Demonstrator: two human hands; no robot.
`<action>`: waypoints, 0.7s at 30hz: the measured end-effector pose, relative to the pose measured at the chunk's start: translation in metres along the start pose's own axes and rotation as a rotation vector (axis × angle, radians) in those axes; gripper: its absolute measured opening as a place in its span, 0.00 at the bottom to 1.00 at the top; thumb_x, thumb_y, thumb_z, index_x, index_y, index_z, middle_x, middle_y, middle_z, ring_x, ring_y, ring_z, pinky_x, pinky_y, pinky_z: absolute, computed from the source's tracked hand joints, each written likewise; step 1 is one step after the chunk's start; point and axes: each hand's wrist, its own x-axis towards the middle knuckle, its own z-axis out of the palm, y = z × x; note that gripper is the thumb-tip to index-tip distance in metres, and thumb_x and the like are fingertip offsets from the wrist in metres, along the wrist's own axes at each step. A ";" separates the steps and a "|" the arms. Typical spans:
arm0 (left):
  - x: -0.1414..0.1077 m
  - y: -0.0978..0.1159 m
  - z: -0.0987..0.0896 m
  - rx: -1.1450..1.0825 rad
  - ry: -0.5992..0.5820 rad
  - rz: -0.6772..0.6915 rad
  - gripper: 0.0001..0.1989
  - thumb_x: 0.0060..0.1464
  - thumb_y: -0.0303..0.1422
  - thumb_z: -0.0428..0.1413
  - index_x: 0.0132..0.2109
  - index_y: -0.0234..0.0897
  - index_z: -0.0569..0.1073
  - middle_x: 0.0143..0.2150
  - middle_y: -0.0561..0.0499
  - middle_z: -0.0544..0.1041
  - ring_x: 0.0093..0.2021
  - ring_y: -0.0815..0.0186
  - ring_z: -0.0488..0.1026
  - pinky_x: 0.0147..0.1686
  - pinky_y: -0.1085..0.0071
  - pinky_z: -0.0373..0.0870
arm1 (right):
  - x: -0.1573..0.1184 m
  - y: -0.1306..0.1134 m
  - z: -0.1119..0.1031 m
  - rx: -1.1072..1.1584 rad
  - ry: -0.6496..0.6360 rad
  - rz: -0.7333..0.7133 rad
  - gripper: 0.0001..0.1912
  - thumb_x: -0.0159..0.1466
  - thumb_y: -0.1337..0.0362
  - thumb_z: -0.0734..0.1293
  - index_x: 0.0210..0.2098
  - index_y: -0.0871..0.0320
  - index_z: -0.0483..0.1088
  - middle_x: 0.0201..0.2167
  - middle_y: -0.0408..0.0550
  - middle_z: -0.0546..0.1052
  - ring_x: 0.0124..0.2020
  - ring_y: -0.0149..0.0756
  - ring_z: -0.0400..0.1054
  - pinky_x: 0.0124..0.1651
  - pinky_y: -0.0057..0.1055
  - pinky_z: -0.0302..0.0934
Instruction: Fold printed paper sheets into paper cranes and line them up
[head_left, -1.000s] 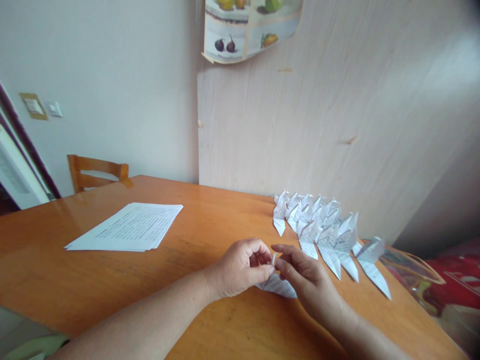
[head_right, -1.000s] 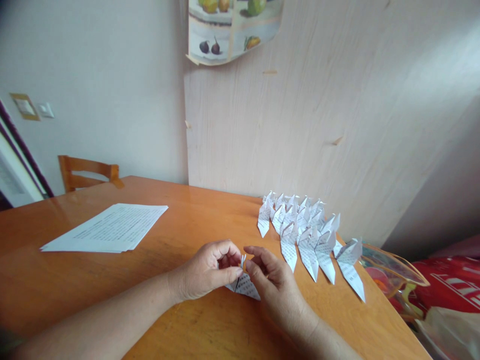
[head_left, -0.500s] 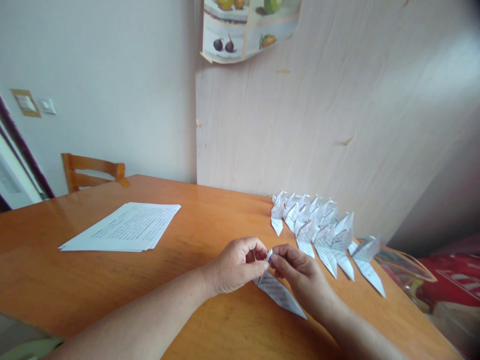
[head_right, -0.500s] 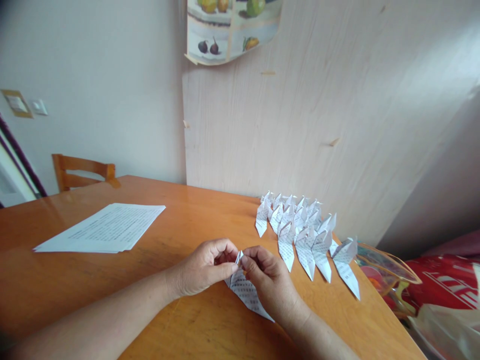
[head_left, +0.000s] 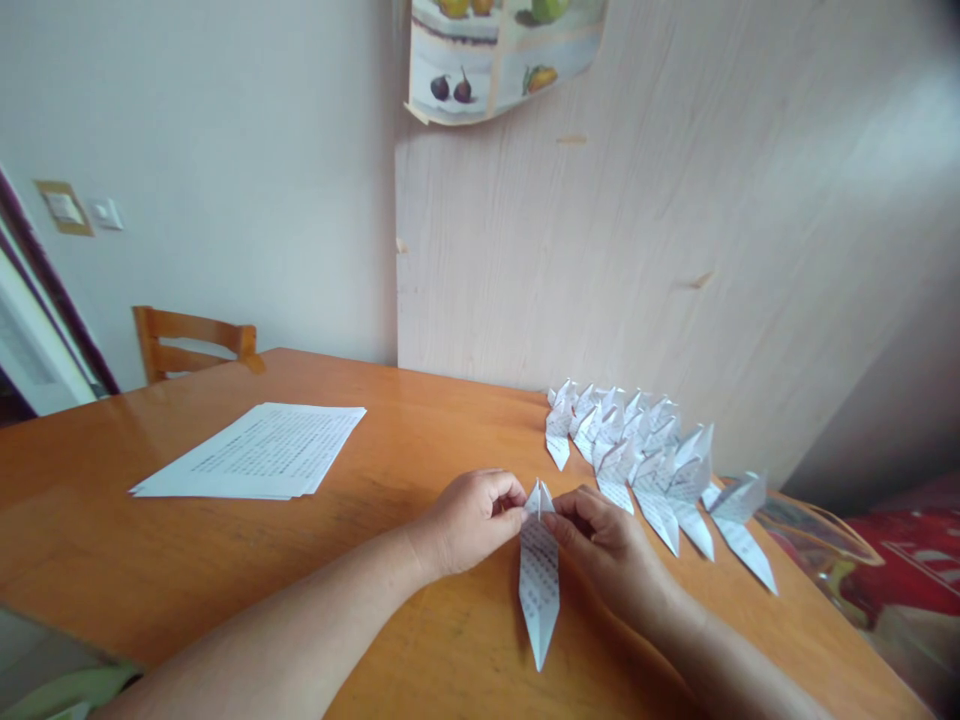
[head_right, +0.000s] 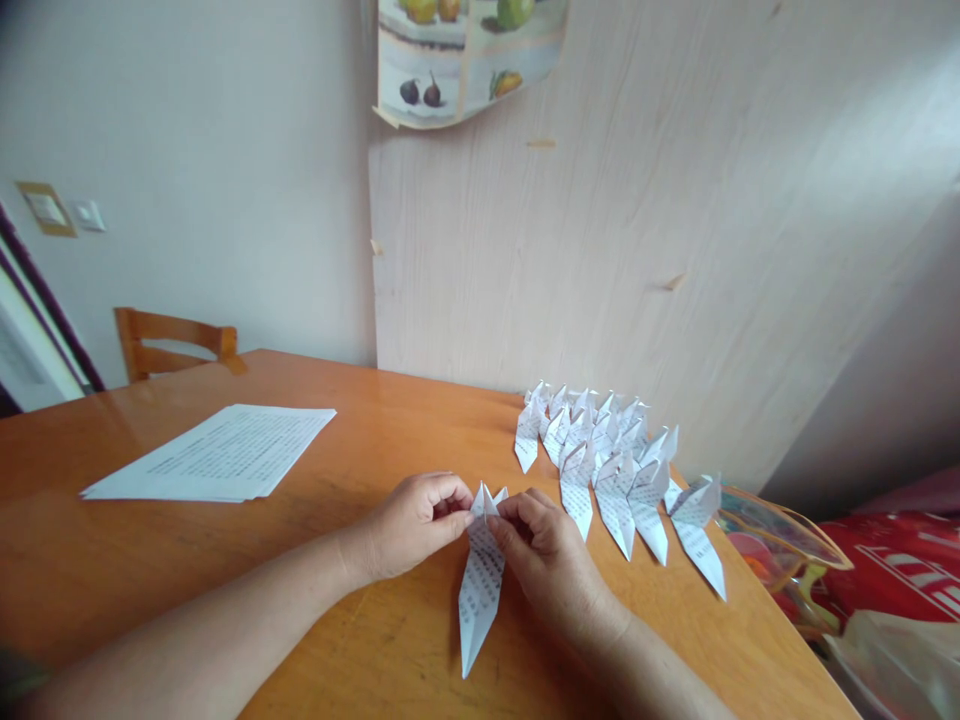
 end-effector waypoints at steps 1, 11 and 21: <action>0.000 -0.002 0.001 -0.006 -0.011 -0.005 0.03 0.55 0.30 0.57 0.33 0.37 0.73 0.30 0.54 0.74 0.31 0.67 0.68 0.32 0.73 0.62 | 0.000 0.001 0.000 -0.005 -0.004 -0.002 0.12 0.68 0.57 0.64 0.32 0.56 0.73 0.29 0.45 0.72 0.31 0.35 0.65 0.34 0.31 0.58; 0.000 -0.009 0.010 -0.059 -0.096 -0.028 0.06 0.57 0.32 0.56 0.34 0.36 0.74 0.31 0.54 0.75 0.32 0.68 0.69 0.32 0.73 0.62 | -0.002 0.012 -0.003 -0.108 -0.108 0.031 0.11 0.68 0.59 0.64 0.30 0.56 0.70 0.26 0.42 0.69 0.28 0.34 0.61 0.30 0.30 0.53; -0.001 -0.007 0.008 -0.086 -0.100 -0.077 0.06 0.57 0.31 0.55 0.32 0.36 0.73 0.28 0.56 0.72 0.30 0.69 0.66 0.32 0.74 0.60 | -0.004 0.010 -0.007 -0.102 -0.165 0.046 0.12 0.68 0.60 0.64 0.28 0.56 0.71 0.26 0.42 0.71 0.29 0.34 0.64 0.31 0.30 0.55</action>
